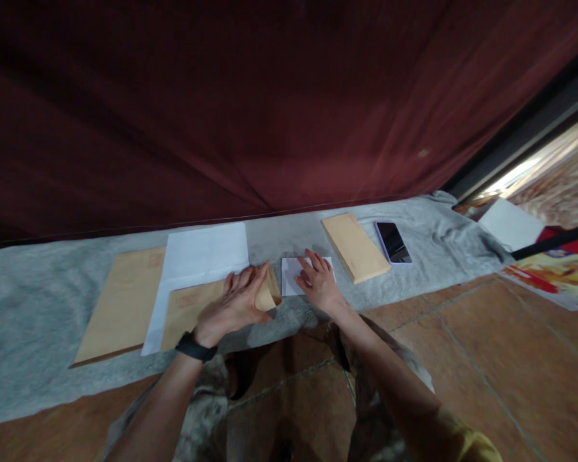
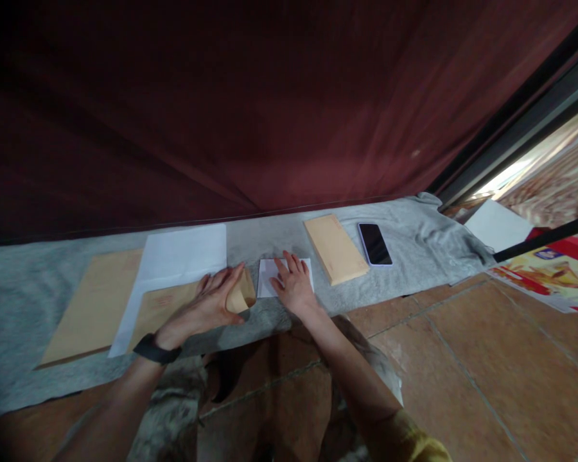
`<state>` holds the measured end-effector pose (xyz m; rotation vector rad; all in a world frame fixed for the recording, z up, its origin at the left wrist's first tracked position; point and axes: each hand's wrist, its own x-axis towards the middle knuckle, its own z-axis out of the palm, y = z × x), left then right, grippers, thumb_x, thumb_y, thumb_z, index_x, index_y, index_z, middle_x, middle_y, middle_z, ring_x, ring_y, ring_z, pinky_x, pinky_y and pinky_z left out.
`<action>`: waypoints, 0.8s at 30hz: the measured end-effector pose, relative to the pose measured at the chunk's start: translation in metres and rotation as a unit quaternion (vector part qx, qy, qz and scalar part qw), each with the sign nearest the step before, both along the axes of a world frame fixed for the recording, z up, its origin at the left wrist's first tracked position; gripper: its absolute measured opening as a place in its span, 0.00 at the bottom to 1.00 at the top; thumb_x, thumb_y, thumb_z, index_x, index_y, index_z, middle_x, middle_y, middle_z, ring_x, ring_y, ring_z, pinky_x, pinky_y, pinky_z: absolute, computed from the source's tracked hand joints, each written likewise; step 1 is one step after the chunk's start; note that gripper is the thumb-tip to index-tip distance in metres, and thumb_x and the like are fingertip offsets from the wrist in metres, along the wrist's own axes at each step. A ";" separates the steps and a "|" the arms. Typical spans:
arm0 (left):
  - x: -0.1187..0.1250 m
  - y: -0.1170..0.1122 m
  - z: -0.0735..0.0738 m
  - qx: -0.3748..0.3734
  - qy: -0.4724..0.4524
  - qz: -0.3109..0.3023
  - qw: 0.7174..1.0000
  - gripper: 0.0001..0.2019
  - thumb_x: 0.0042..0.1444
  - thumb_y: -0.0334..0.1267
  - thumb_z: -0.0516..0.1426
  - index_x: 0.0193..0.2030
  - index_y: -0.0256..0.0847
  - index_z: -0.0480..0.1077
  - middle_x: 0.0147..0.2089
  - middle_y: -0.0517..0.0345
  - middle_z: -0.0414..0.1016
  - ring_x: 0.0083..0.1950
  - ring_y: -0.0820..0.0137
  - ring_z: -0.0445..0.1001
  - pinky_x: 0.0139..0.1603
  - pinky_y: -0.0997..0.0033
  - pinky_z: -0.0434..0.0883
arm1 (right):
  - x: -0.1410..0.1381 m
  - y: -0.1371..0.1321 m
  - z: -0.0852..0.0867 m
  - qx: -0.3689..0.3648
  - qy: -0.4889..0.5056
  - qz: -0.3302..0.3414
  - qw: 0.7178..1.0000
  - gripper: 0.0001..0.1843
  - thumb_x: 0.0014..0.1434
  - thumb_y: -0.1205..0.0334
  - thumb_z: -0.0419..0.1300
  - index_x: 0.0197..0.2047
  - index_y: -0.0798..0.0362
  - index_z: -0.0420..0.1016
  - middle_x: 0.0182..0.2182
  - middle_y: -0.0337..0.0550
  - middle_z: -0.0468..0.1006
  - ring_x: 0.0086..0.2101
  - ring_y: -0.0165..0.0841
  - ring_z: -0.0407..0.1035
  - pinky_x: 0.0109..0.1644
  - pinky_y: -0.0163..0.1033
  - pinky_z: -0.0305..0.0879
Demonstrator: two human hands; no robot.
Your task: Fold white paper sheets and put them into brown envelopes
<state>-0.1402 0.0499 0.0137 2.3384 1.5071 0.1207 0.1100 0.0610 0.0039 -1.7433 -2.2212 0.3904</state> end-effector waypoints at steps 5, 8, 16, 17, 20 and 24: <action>0.003 -0.001 0.007 0.009 -0.003 0.015 1.000 0.62 0.43 0.54 0.67 0.77 0.46 0.33 0.71 0.40 0.58 0.73 0.48 0.55 0.73 0.38 0.46 | 0.024 -0.006 0.000 0.042 -0.055 -0.111 0.991 0.32 0.70 0.55 0.52 0.70 0.67 0.57 0.66 0.67 0.62 0.63 0.52 0.57 0.66 0.53 0.55; 0.004 0.000 0.004 0.026 -0.006 0.022 0.999 0.62 0.43 0.55 0.67 0.77 0.45 0.34 0.71 0.39 0.58 0.72 0.47 0.56 0.73 0.39 0.48 | 0.030 -0.014 -0.002 0.024 -0.074 -0.145 0.986 0.36 0.69 0.52 0.54 0.70 0.70 0.57 0.59 0.69 0.69 0.59 0.53 0.61 0.62 0.53 0.59; 0.007 0.001 0.001 0.054 -0.003 0.031 0.998 0.62 0.44 0.52 0.68 0.77 0.46 0.33 0.70 0.39 0.60 0.71 0.46 0.57 0.72 0.33 0.46 | 0.029 -0.017 -0.005 -0.013 -0.053 -0.182 0.982 0.38 0.64 0.51 0.61 0.68 0.67 0.59 0.53 0.65 0.70 0.54 0.51 0.67 0.58 0.48 0.62; 0.007 0.001 0.001 0.060 -0.001 0.030 0.998 0.62 0.44 0.52 0.68 0.77 0.46 0.34 0.70 0.39 0.60 0.71 0.46 0.58 0.72 0.33 0.45 | 0.029 -0.015 -0.005 -0.013 -0.046 -0.187 0.981 0.38 0.63 0.51 0.62 0.67 0.67 0.59 0.53 0.65 0.70 0.54 0.51 0.67 0.58 0.48 0.62; 0.007 0.002 0.000 0.076 0.001 0.027 0.997 0.62 0.44 0.52 0.69 0.77 0.46 0.34 0.70 0.39 0.60 0.71 0.46 0.58 0.72 0.34 0.45 | 0.031 -0.012 -0.009 -0.011 -0.014 -0.203 0.979 0.38 0.60 0.51 0.65 0.65 0.65 0.61 0.53 0.63 0.70 0.55 0.51 0.67 0.59 0.48 0.62; 0.005 0.002 -0.003 0.075 0.001 0.034 0.997 0.62 0.43 0.52 0.68 0.77 0.46 0.34 0.70 0.40 0.60 0.71 0.46 0.58 0.72 0.34 0.46 | 0.035 -0.008 -0.014 -0.009 0.044 -0.218 0.975 0.27 0.56 0.55 0.66 0.55 0.59 0.69 0.48 0.58 0.72 0.53 0.49 0.68 0.57 0.49 0.64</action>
